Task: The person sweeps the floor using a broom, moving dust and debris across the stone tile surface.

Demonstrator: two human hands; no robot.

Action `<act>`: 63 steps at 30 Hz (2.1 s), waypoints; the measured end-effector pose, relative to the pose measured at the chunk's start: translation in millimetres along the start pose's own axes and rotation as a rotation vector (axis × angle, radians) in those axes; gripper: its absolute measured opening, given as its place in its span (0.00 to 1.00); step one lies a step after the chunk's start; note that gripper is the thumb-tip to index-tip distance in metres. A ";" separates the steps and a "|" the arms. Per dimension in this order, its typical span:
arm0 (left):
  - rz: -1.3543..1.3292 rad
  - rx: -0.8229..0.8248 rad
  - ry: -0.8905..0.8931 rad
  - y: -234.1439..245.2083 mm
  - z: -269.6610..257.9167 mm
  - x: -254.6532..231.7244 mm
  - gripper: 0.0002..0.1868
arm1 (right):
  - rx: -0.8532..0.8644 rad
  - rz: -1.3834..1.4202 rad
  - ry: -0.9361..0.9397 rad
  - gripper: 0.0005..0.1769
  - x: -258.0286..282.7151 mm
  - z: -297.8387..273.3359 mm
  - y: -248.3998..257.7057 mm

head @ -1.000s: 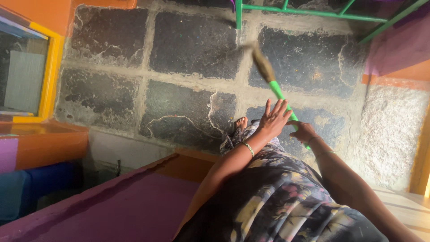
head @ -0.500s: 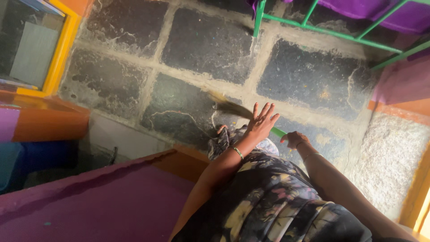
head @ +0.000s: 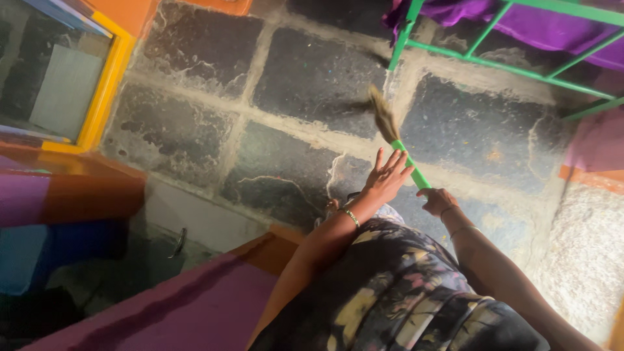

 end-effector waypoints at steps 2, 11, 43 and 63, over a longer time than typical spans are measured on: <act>0.007 0.002 -0.008 4.6 1.7 14.8 0.33 | 0.045 -0.012 0.106 0.30 28.2 16.3 0.9; 0.000 0.102 0.003 21.1 -16.6 103.3 0.39 | 0.166 -0.329 0.192 0.22 147.6 79.6 -15.3; -0.168 -0.023 0.015 49.7 -9.1 278.6 0.30 | 0.051 -0.132 0.220 0.26 259.1 218.3 74.6; -0.067 0.296 0.077 119.6 69.8 397.1 0.52 | 0.228 0.063 0.046 0.29 253.7 315.8 184.4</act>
Point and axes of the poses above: each hand's wrist, its own z-axis towards the middle knuckle, its own y-axis out of the back of the hand, x = y × z, the point moved 5 cm from there along z, towards the middle knuckle, and after that the axes turned 6 degrees about y, right-handed, at the moved point
